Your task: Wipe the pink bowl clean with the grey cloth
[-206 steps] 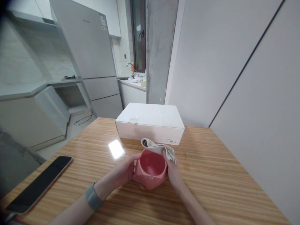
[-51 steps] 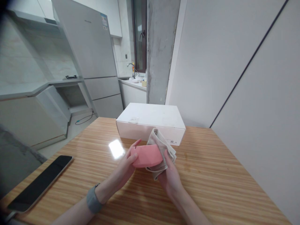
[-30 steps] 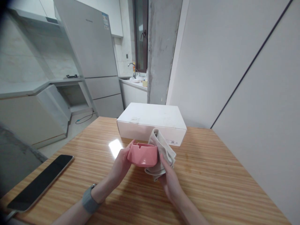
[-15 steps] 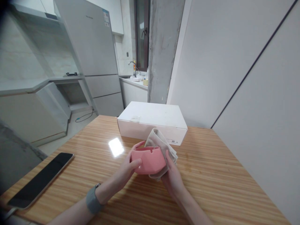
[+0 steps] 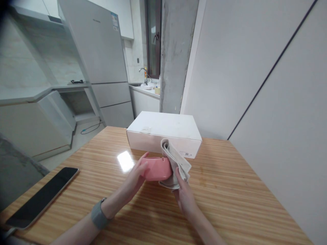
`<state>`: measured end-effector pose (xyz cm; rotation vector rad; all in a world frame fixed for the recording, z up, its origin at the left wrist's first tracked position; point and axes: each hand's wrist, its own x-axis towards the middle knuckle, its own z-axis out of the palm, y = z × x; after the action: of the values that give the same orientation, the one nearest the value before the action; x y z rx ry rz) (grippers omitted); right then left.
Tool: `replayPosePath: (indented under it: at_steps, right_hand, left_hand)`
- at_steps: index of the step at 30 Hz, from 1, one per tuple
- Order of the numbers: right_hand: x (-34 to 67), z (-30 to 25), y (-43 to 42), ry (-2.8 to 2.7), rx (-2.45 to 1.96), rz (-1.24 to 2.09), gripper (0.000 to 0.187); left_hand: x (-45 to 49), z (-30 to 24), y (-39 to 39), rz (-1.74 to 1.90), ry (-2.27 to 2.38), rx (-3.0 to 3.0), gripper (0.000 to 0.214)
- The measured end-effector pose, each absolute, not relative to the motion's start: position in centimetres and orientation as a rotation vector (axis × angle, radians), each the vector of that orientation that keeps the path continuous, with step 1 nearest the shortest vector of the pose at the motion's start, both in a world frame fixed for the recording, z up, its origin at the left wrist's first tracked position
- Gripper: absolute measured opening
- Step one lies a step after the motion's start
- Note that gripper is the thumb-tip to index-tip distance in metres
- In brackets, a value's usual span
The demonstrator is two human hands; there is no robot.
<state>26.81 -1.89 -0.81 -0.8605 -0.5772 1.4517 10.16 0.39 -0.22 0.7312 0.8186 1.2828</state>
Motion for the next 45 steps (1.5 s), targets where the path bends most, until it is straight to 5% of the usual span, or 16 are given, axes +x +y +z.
replayPosePath:
  at_steps: [6, 15, 32, 45]
  right_hand:
    - [26.8, 1.7, -1.2, -0.547, -0.805, 1.527, 0.044]
    - [26.8, 1.1, -1.5, -0.638, -0.737, 1.709, 0.051]
    - [26.9, 0.7, -2.2, -0.431, -0.889, 1.457, 0.039]
    - [27.0, 1.4, -1.8, -0.509, -0.828, 1.528, 0.04]
  left_hand:
    - [9.7, 0.8, 0.1, 1.161, 0.7, 0.826, 0.064]
    - [10.1, 1.1, -1.1, 1.084, 0.562, 0.856, 0.089]
    - [10.2, 0.6, 0.2, 1.172, 0.706, 0.693, 0.041]
    - [10.6, -0.2, -0.6, 1.118, 0.48, 0.738, 0.061]
